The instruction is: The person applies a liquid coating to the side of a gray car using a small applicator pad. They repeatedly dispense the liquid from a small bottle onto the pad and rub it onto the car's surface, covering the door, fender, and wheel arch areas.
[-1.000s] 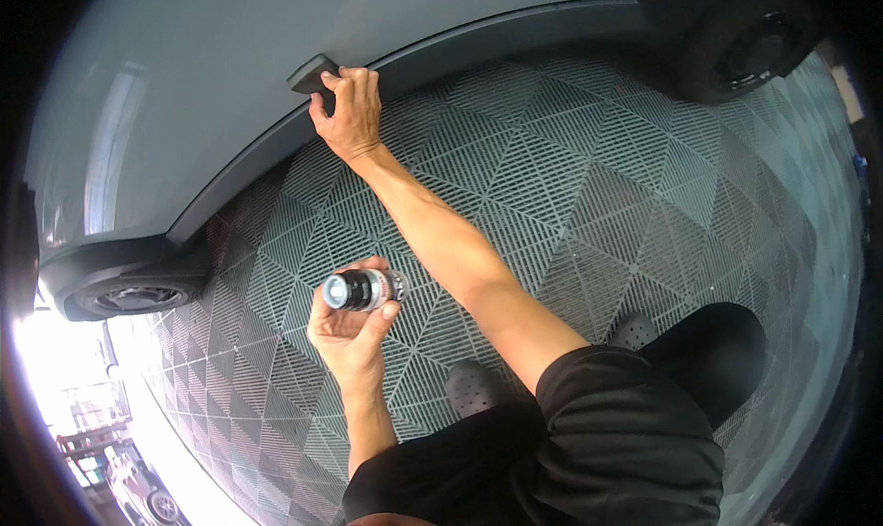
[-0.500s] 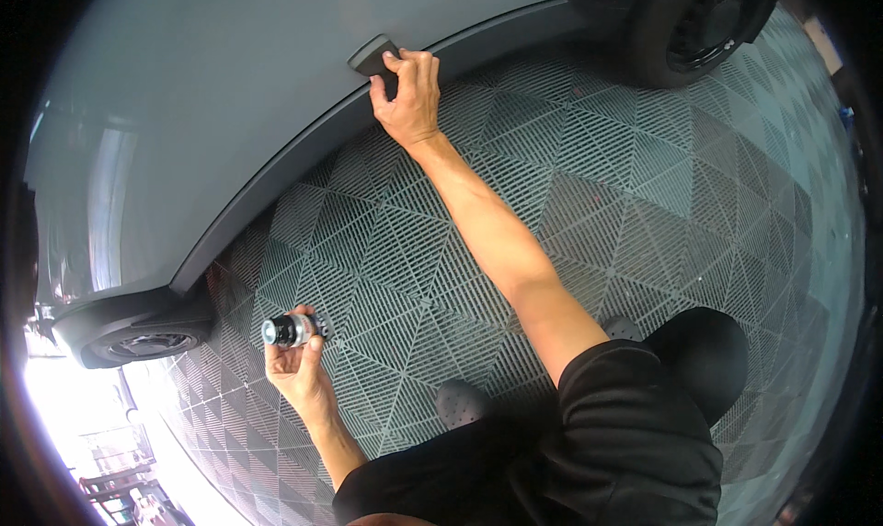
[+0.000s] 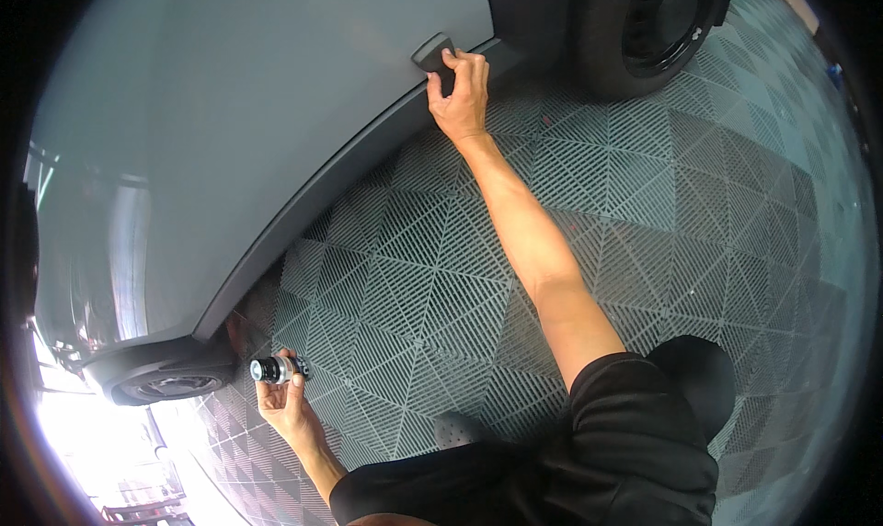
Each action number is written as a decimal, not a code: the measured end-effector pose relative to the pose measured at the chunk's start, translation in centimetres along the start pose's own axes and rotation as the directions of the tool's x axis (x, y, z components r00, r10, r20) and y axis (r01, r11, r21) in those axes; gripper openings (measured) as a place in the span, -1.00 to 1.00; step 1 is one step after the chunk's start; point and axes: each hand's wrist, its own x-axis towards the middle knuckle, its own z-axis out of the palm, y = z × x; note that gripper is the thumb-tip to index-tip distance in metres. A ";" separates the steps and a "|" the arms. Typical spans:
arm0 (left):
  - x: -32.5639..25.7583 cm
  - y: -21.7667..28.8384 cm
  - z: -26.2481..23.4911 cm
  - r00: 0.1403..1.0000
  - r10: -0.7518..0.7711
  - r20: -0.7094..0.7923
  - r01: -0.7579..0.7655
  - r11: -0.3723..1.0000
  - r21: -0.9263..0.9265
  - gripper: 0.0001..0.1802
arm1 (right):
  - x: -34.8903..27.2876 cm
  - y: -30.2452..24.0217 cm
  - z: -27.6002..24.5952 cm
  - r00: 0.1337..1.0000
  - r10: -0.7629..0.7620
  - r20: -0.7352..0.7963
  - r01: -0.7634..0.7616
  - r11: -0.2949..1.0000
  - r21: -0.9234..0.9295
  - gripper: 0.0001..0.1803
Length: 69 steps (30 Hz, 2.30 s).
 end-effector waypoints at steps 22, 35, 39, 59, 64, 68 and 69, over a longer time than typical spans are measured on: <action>-0.6 3.7 0.9 0.996 0.093 0.013 -0.094 0.994 0.062 -0.48 | 6.6 0.9 -2.0 0.978 0.188 -0.086 -0.182 0.980 0.076 -0.52; -1.0 6.8 5.0 0.986 0.164 -0.018 -0.164 0.986 -0.026 -0.58 | 18.1 -6.3 -2.2 0.980 0.121 -0.155 -0.113 0.992 0.061 -0.55; -1.0 7.6 5.3 0.984 0.178 -0.028 -0.179 0.982 -0.054 -0.59 | 22.2 -7.4 -2.6 0.980 0.065 -0.188 -0.066 0.998 0.001 -0.57; -0.1 6.7 5.9 0.983 0.183 -0.032 -0.186 0.962 -0.198 -0.58 | 40.1 -7.3 -8.0 0.947 -0.150 -0.285 0.204 0.964 0.172 -0.49; -0.2 6.1 6.6 0.989 0.143 -0.046 -0.150 0.958 -0.243 -0.55 | 43.5 -6.7 -9.2 0.968 -0.221 -0.116 0.224 0.975 0.010 -0.46; -0.1 5.2 7.0 0.984 0.178 0.029 -0.163 0.945 -0.284 -0.54 | 40.9 -6.5 -8.2 0.939 -0.330 -0.101 0.332 0.943 0.000 -0.44; -0.1 5.1 7.3 0.979 0.193 0.059 -0.168 0.940 -0.297 -0.53 | 40.0 -6.2 -7.8 0.923 -0.375 -0.091 0.373 0.927 -0.031 -0.47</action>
